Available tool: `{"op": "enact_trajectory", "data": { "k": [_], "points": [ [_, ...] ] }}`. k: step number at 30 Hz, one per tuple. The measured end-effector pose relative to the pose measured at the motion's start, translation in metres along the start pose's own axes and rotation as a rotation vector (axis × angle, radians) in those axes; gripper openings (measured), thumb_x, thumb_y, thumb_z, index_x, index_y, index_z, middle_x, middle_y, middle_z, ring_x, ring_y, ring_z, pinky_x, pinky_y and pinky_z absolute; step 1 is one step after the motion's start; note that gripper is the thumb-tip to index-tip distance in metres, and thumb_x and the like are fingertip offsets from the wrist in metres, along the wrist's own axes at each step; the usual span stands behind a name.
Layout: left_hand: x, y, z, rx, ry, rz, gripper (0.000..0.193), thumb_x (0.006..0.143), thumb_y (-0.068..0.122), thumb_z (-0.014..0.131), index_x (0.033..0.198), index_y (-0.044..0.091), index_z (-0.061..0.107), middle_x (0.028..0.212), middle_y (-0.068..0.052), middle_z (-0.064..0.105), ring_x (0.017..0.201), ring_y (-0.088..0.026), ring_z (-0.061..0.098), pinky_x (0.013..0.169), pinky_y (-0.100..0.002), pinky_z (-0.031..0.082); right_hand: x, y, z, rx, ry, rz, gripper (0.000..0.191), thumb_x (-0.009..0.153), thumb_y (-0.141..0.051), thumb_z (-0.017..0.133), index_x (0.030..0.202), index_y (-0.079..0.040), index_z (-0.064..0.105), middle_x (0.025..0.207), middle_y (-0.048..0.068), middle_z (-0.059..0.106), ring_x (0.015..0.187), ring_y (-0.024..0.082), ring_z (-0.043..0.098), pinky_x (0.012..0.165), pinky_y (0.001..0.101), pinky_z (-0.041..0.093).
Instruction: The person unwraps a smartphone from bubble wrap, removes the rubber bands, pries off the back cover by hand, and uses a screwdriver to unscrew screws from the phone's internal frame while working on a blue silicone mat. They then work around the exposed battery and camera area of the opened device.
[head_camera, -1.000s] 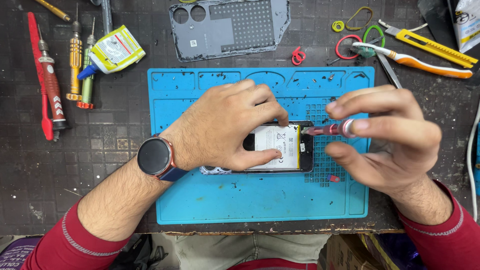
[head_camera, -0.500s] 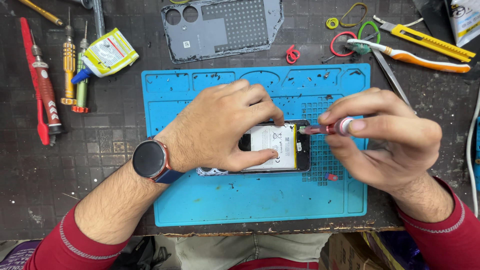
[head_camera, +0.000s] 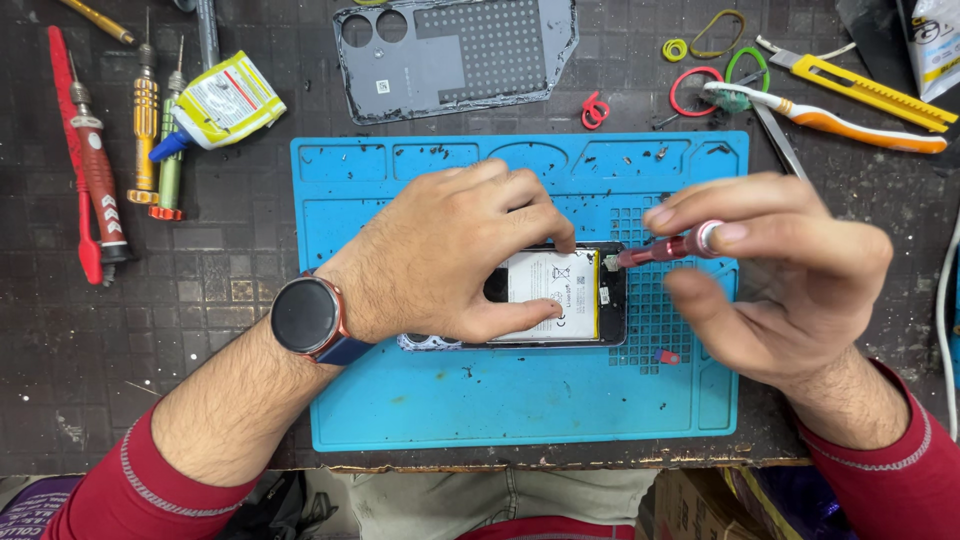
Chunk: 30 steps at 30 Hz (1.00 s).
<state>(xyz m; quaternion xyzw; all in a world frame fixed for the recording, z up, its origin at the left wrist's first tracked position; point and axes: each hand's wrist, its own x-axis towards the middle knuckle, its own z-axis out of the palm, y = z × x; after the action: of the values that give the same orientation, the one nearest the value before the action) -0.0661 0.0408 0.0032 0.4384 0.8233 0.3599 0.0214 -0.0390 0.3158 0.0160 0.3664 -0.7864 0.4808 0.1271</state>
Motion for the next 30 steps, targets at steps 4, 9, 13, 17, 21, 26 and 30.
{"op": "enact_trajectory", "data": {
  "k": [4, 9, 13, 17, 21, 26, 30],
  "points": [
    [0.0, -0.0004, 0.0, -0.005, 0.001, 0.001, 0.036, 0.082, 0.037, 0.082, 0.107, 0.014, 0.069, 0.1, -0.004, 0.061, 0.096, -0.026, 0.062, 0.078, -0.039, 0.053, -0.0005, -0.0019, 0.0002, 0.002, 0.013, 0.027, 0.041, 0.092, 0.001, 0.075, 0.117, -0.005, 0.043, 0.106, 0.019, 0.06, 0.092, 0.026, 0.07, 0.082, 0.038, 0.066],
    [0.0002, -0.0001, 0.0005, 0.003, -0.001, 0.001, 0.036, 0.081, 0.037, 0.082, 0.106, 0.014, 0.069, 0.099, -0.004, 0.061, 0.094, -0.026, 0.061, 0.077, -0.039, 0.053, 0.0001, -0.0025, 0.0, 0.022, -0.001, 0.018, 0.038, 0.092, 0.003, 0.069, 0.116, -0.001, 0.039, 0.104, 0.02, 0.063, 0.097, 0.03, 0.072, 0.081, 0.0378, 0.065],
    [0.0002, -0.0007, -0.0003, 0.003, 0.001, 0.009, 0.036, 0.081, 0.036, 0.082, 0.106, 0.014, 0.069, 0.099, -0.004, 0.061, 0.094, -0.026, 0.061, 0.078, -0.039, 0.053, -0.0018, -0.002, -0.0016, -0.034, -0.018, -0.006, 0.041, 0.09, 0.001, 0.076, 0.116, -0.004, 0.045, 0.101, 0.019, 0.063, 0.096, 0.03, 0.071, 0.078, 0.0374, 0.063],
    [0.0001, -0.0001, 0.0006, 0.007, 0.001, 0.008, 0.036, 0.081, 0.036, 0.082, 0.106, 0.014, 0.069, 0.099, -0.004, 0.061, 0.094, -0.026, 0.061, 0.078, -0.04, 0.053, -0.0038, -0.0019, -0.0006, -0.01, 0.012, 0.028, 0.037, 0.095, 0.005, 0.071, 0.118, -0.003, 0.043, 0.105, 0.019, 0.065, 0.095, 0.028, 0.074, 0.077, 0.034, 0.063],
    [-0.0007, -0.0004, 0.0006, 0.004, 0.005, 0.009, 0.036, 0.081, 0.036, 0.081, 0.107, 0.014, 0.069, 0.099, -0.004, 0.061, 0.095, -0.026, 0.062, 0.078, -0.04, 0.053, -0.0013, -0.0019, -0.0008, -0.05, -0.024, -0.006, 0.042, 0.087, -0.005, 0.077, 0.116, -0.005, 0.047, 0.107, 0.019, 0.065, 0.096, 0.032, 0.072, 0.082, 0.0383, 0.063],
    [-0.0004, -0.0004, 0.0011, 0.005, 0.007, 0.006, 0.036, 0.082, 0.037, 0.081, 0.106, 0.014, 0.069, 0.098, -0.004, 0.061, 0.094, -0.026, 0.062, 0.077, -0.039, 0.053, 0.0001, -0.006, -0.0002, -0.006, -0.007, 0.02, 0.041, 0.09, 0.005, 0.076, 0.114, -0.003, 0.045, 0.104, 0.019, 0.065, 0.096, 0.029, 0.072, 0.078, 0.0362, 0.062],
    [-0.0004, -0.0004, 0.0015, 0.003, 0.009, 0.005, 0.035, 0.082, 0.037, 0.081, 0.107, 0.014, 0.069, 0.099, -0.004, 0.061, 0.095, -0.026, 0.062, 0.077, -0.039, 0.053, -0.0013, -0.0059, 0.0001, 0.02, -0.027, 0.051, 0.039, 0.09, 0.007, 0.072, 0.116, -0.002, 0.045, 0.107, 0.022, 0.066, 0.094, 0.03, 0.073, 0.08, 0.0374, 0.064]
  ]
}}
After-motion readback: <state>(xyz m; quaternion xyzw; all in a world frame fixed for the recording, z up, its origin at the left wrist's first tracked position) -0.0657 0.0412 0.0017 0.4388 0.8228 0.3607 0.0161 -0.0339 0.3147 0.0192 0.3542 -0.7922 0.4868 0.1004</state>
